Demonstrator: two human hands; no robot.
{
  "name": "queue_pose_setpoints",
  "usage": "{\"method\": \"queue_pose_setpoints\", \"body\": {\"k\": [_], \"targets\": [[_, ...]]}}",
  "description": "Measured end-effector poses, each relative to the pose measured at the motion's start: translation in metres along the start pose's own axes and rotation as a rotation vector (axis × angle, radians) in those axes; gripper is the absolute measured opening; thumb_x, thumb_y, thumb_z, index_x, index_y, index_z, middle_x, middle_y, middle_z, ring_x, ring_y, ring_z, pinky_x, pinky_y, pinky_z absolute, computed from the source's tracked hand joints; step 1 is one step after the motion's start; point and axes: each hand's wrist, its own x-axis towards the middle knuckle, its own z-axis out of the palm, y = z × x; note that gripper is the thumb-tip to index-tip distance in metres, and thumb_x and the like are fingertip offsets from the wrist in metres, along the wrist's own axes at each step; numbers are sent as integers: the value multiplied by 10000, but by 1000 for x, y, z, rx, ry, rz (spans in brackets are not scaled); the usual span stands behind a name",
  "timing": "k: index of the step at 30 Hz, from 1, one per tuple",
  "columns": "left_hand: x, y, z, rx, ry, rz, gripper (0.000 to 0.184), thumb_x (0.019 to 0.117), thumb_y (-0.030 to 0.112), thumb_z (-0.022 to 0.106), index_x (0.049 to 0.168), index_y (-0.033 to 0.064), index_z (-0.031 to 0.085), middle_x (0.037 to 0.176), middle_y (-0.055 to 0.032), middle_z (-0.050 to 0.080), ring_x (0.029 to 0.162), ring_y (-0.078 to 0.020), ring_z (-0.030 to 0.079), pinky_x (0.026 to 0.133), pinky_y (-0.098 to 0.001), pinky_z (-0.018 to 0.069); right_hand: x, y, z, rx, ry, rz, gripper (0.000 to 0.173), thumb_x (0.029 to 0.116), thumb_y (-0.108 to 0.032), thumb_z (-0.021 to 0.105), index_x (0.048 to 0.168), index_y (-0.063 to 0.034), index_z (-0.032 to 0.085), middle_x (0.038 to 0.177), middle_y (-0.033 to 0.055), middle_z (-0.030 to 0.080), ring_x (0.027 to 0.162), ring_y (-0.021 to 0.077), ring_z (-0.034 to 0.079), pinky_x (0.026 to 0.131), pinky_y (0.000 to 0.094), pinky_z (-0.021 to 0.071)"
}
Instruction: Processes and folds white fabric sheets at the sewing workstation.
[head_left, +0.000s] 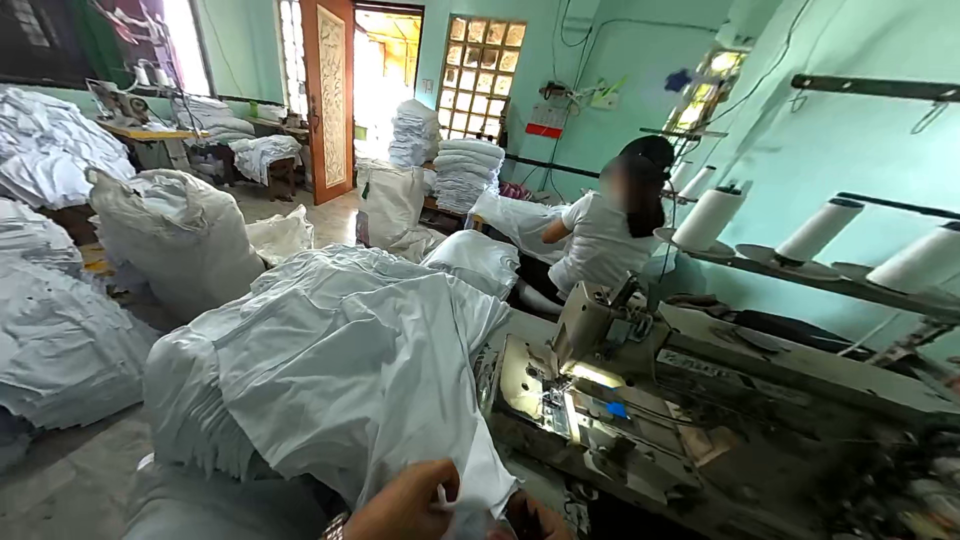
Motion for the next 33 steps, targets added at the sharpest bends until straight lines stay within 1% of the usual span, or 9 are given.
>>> {"method": "queue_pose_setpoints", "body": {"k": [4, 6, 9, 12, 15, 20, 23, 27, 33], "targets": [[6, 25, -37, 470, 612, 404, 98, 899, 6, 621, 965, 65, 663, 1088, -91, 707, 974, -164, 712, 821, -336, 624, 11, -12, -14, -629, 236, -214, 194, 855, -30, 704, 1038, 24, 739, 828, 113, 725, 697, 175, 683, 665, 393, 593], [5, 48, -56, 544, 827, 646, 37, 1021, 130, 539, 1020, 103, 564, 1181, -53, 641, 1130, -94, 644, 953, -230, 560, 14, -17, -28, -731, 534, -457, 212, 876, -73, 682, 1047, 51, 662, 880, 124, 685, 759, 93, 650, 715, 253, 564], [4, 28, -44, 587, 706, 619, 84, 1026, 88, 544, 1088, 91, 599, 1346, -109, 570, 1256, -133, 588, 1043, -245, 517, 14, -17, -30, -763, 632, -613, 212, 966, -174, 637, 1059, 11, 592, 910, 97, 635, 830, 14, 611, 798, 132, 513], [0, -26, -31, 579, 469, 234, 266, 864, -82, 638, 1088, 39, 717, 1419, -194, 579, 1218, -275, 658, 958, -395, 592, 9, 4, -25, -821, 481, -385, 187, 844, -27, 683, 1012, 54, 700, 881, 178, 694, 787, 239, 685, 722, 373, 585], [-16, -45, -29, 601, 407, 82, 418, 809, -72, 719, 1202, 71, 720, 1436, -210, 570, 1222, -328, 654, 981, -455, 581, 7, 23, -28, -740, 419, -245, 195, 819, 8, 689, 1004, 69, 699, 909, 179, 698, 834, 244, 687, 771, 390, 583], [-23, -39, -35, 802, 509, 80, 515, 777, -1, 761, 1275, 102, 679, 1106, -159, 682, 934, -293, 723, 778, -435, 632, 13, 4, -29, 286, 421, 114, 209, 945, 79, 564, 1016, -73, 689, 705, -11, 684, 476, 12, 536, 450, 175, 471], [-23, -33, -34, 452, 521, 8, 502, 893, 3, 659, 1388, 55, 590, 967, -63, 728, 848, -186, 719, 794, -378, 619, 14, 3, -38, 614, 160, 181, 241, 1008, -68, 557, 1040, -189, 763, 720, -5, 697, 491, 7, 532, 467, 173, 460], [-21, -7, -47, -913, 476, -66, 330, 1021, 90, 526, 1350, 97, 549, 893, -95, 727, 777, -184, 734, 763, -385, 638, 16, 13, -36, 610, 88, 212, 104, 1002, -281, 654, 953, -236, 734, 725, -44, 683, 505, -20, 524, 460, 153, 438], [-20, -9, -62, -780, 369, -42, 364, 1037, 130, 526, 1399, 105, 513, 881, -54, 726, 763, -127, 718, 751, -333, 627, 23, 8, -34, 479, 196, 198, 128, 993, -194, 657, 1055, -128, 748, 757, 9, 694, 479, 0, 512, 427, 167, 445]]}}
